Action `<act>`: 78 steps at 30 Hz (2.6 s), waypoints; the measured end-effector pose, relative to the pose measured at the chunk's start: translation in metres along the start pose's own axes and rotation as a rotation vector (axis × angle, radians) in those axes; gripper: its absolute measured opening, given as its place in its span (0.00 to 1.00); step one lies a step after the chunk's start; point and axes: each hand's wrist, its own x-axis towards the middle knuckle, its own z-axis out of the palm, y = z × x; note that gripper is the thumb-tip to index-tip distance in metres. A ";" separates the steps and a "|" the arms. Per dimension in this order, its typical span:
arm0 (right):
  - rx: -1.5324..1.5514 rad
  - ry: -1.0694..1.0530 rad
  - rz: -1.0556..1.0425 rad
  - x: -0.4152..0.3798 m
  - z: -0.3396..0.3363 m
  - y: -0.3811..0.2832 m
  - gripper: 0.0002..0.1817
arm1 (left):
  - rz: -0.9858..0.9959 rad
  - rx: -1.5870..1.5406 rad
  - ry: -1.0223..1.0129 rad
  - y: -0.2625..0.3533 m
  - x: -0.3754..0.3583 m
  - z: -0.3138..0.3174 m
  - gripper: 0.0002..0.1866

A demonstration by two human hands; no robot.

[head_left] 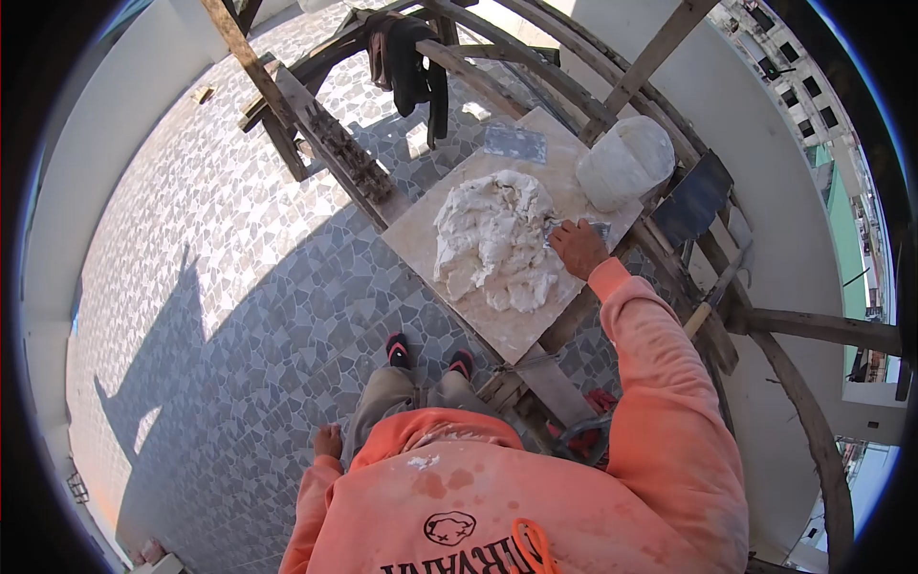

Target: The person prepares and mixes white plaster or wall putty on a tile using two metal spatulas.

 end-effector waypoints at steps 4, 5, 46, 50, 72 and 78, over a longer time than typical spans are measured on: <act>0.063 -0.020 -0.023 -0.008 -0.011 0.007 0.11 | -0.033 0.020 -0.062 -0.006 -0.008 0.003 0.26; 0.081 -0.032 -0.006 -0.008 -0.025 0.009 0.12 | -0.033 0.008 -0.038 -0.015 -0.008 0.008 0.26; 0.147 -0.042 -0.031 -0.008 -0.030 -0.011 0.14 | 0.022 -0.122 -0.159 -0.056 0.023 0.048 0.26; 0.153 0.027 0.032 0.000 -0.036 -0.010 0.14 | -0.035 -0.102 -0.139 -0.037 0.020 0.039 0.26; 0.135 0.210 -0.083 0.005 -0.083 -0.052 0.13 | -0.037 -0.090 -0.105 0.003 0.023 0.009 0.26; 0.113 0.196 -0.158 0.002 -0.040 -0.072 0.11 | -0.015 -0.025 -0.079 -0.002 0.036 0.017 0.26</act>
